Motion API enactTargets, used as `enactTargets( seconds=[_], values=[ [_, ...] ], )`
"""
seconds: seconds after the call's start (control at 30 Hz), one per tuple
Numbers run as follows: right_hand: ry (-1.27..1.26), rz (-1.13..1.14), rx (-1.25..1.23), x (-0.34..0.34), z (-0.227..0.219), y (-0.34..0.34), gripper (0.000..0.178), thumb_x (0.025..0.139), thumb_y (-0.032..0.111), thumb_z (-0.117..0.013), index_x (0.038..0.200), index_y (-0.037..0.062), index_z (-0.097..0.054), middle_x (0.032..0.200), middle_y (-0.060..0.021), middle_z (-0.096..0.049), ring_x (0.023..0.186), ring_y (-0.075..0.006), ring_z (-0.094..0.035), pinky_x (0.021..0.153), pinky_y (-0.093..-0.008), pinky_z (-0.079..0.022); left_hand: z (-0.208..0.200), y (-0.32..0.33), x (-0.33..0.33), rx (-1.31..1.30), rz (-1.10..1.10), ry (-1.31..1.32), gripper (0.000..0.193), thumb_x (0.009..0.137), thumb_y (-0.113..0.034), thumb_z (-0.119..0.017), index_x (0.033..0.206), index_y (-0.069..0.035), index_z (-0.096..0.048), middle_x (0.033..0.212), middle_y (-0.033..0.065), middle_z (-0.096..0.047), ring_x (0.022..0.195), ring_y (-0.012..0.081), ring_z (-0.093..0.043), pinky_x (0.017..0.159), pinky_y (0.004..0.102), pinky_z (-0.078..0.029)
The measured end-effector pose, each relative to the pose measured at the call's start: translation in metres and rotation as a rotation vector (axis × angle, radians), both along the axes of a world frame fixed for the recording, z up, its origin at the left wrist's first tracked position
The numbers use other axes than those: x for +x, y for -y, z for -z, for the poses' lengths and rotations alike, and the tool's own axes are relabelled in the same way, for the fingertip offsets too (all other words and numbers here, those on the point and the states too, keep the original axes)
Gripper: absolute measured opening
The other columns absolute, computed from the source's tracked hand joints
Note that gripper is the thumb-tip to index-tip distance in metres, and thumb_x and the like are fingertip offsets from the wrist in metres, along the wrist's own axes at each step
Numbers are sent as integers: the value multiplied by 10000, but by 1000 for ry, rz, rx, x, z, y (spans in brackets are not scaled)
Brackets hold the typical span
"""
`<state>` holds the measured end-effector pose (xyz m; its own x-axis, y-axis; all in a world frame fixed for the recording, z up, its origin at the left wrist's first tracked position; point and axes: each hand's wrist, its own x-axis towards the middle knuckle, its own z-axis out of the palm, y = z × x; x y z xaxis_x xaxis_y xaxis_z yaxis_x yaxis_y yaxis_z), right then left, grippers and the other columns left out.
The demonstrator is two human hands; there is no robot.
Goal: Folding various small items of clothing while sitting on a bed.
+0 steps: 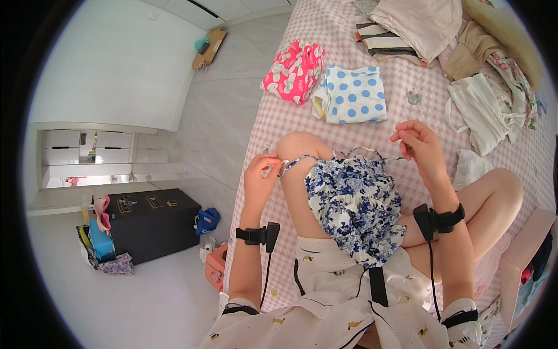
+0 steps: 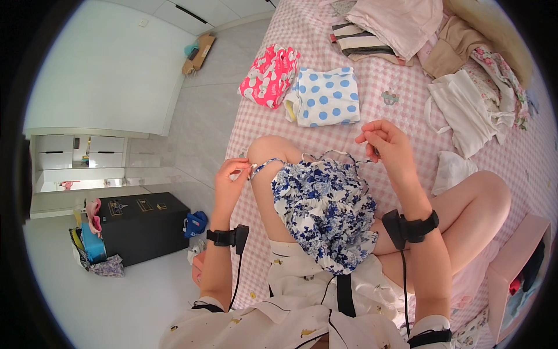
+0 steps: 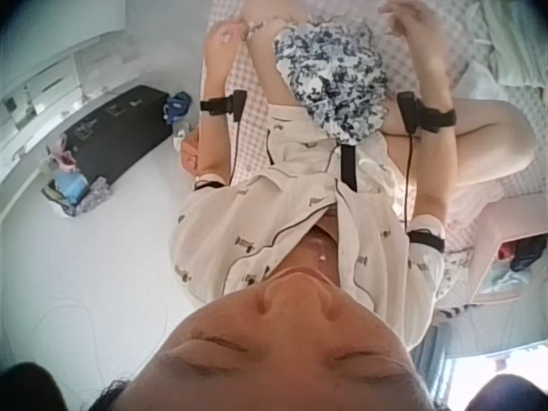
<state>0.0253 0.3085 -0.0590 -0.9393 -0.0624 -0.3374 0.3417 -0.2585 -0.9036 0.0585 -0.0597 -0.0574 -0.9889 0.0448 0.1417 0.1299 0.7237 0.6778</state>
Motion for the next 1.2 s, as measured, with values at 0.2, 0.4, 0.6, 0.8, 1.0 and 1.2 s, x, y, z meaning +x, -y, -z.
enactTargets(
  seconds=[0.2, 0.4, 0.6, 0.8, 1.0, 1.2],
  values=[
    [-125, -67, 16, 3, -7, 10, 130, 918, 27, -496, 1041, -5, -523, 881, -102, -658, 629, -74, -544, 541, -199, -432, -24, -42, -17, 176, -118, -45, 148, 836, -37, -603, 984, -38, -606, 958, 62, -658, 911, 149, -595, 821, 283, -442],
    [-160, -75, 47, 6, -9, 10, 117, 925, 26, -494, 1038, -5, -490, 921, -119, -666, 686, -89, -591, 565, -203, -450, -28, -51, -26, -68, -126, -28, 195, 765, -12, -620, 959, -23, -608, 955, 84, -642, 908, 218, -612, 819, 333, -462],
    [-151, -112, 5, 3, -7, 11, 79, 916, -1, -490, 995, -1, -491, 946, -134, -669, 709, -103, -613, 576, -205, -460, -15, -30, -13, -257, -90, 22, 169, 740, -5, -656, 907, -6, -635, 925, 94, -652, 895, 217, -615, 812, 309, -460],
    [-175, -118, 0, 9, -1, 17, 46, 884, 1, -551, 927, 1, -534, 870, -54, -634, 708, -79, -584, 595, -201, -453, -28, -62, -15, 19, -122, 3, 104, 795, -45, -667, 885, -1, -643, 872, 70, -654, 810, 172, -616, 756, 278, -474],
    [-150, -226, 15, 18, -4, 33, 72, 854, 13, -609, 904, 0, -558, 801, 9, -571, 709, -54, -543, 623, -203, -447, -28, -130, 1, 399, 92, 196, 111, 849, -32, -631, 950, 10, -645, 892, 55, -655, 797, 113, -612, 736, 239, -484],
    [-161, -257, -41, 20, 4, 42, 69, 857, 4, -602, 916, -1, -567, 834, -1, -593, 735, -57, -560, 643, -205, -457, -14, -159, 9, 883, 79, 394, 175, 881, -45, -614, 1025, 54, -601, 908, 93, -639, 824, 126, -616, 764, 243, -509]
  ],
)
